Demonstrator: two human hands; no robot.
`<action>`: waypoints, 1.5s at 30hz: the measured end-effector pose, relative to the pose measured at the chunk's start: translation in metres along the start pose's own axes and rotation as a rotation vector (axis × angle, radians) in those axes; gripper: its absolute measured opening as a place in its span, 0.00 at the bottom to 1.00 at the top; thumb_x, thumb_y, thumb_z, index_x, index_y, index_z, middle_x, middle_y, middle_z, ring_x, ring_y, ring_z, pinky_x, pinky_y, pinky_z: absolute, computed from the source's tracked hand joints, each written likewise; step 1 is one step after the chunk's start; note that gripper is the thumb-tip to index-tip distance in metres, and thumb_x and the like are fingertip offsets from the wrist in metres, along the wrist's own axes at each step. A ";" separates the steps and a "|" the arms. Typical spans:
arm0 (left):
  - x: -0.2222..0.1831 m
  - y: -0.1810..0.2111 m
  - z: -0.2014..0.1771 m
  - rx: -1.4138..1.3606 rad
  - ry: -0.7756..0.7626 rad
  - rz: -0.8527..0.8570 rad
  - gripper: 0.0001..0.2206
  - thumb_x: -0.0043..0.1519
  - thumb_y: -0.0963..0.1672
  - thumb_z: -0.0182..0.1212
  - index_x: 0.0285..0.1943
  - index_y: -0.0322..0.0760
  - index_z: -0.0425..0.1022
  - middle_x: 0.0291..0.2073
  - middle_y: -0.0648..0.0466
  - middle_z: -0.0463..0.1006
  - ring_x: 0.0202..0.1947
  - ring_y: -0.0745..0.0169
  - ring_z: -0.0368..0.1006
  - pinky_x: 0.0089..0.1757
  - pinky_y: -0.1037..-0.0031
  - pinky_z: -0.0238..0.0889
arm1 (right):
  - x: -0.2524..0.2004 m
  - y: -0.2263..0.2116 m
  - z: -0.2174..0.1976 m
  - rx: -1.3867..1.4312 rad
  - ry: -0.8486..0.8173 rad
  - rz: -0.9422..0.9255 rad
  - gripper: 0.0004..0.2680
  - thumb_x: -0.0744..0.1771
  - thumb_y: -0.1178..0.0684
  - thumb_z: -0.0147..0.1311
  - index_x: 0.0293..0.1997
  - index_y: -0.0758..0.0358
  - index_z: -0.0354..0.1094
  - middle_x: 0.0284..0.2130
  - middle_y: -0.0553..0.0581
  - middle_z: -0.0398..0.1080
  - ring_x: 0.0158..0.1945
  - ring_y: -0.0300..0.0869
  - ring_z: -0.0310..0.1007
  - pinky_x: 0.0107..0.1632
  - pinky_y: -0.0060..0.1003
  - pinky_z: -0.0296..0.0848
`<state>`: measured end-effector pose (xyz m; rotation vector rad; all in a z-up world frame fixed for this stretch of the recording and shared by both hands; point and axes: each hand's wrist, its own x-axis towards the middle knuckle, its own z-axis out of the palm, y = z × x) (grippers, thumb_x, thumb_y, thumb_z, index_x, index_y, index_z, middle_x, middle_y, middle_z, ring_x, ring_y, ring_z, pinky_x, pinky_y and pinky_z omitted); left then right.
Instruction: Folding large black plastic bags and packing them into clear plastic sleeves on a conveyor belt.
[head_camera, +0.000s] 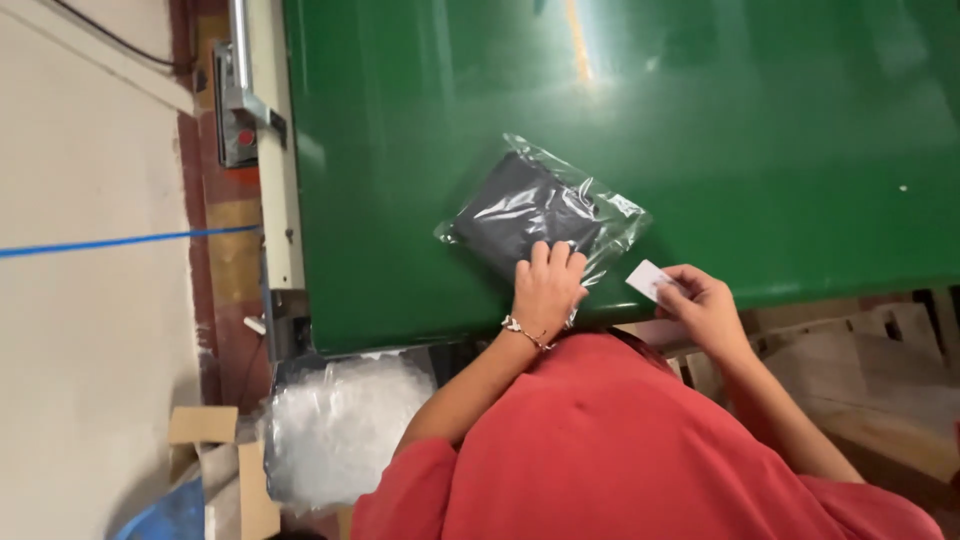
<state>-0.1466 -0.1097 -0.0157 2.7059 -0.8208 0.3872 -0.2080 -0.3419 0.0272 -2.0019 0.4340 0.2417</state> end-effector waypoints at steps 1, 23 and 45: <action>0.003 -0.003 0.014 0.087 0.151 0.000 0.13 0.54 0.51 0.62 0.37 0.45 0.65 0.32 0.57 0.62 0.36 0.54 0.63 0.29 0.65 0.59 | -0.001 0.003 0.002 0.000 0.026 0.009 0.06 0.64 0.58 0.56 0.43 0.56 0.75 0.27 0.57 0.76 0.31 0.41 0.73 0.38 0.39 0.70; 0.008 -0.023 -0.046 -0.390 0.117 0.036 0.08 0.66 0.51 0.52 0.36 0.50 0.66 0.29 0.62 0.65 0.35 0.60 0.68 0.33 0.71 0.64 | 0.042 -0.022 0.095 0.180 -0.020 -0.258 0.04 0.63 0.55 0.62 0.33 0.64 0.77 0.32 0.63 0.78 0.34 0.45 0.75 0.42 0.45 0.73; 0.130 -0.038 0.084 -0.111 -0.139 0.374 0.08 0.53 0.52 0.63 0.34 0.54 0.73 0.32 0.63 0.69 0.38 0.59 0.72 0.39 0.63 0.70 | 0.014 -0.001 0.080 0.063 0.176 0.082 0.20 0.62 0.47 0.67 0.54 0.63 0.62 0.37 0.66 0.76 0.35 0.55 0.77 0.35 0.44 0.74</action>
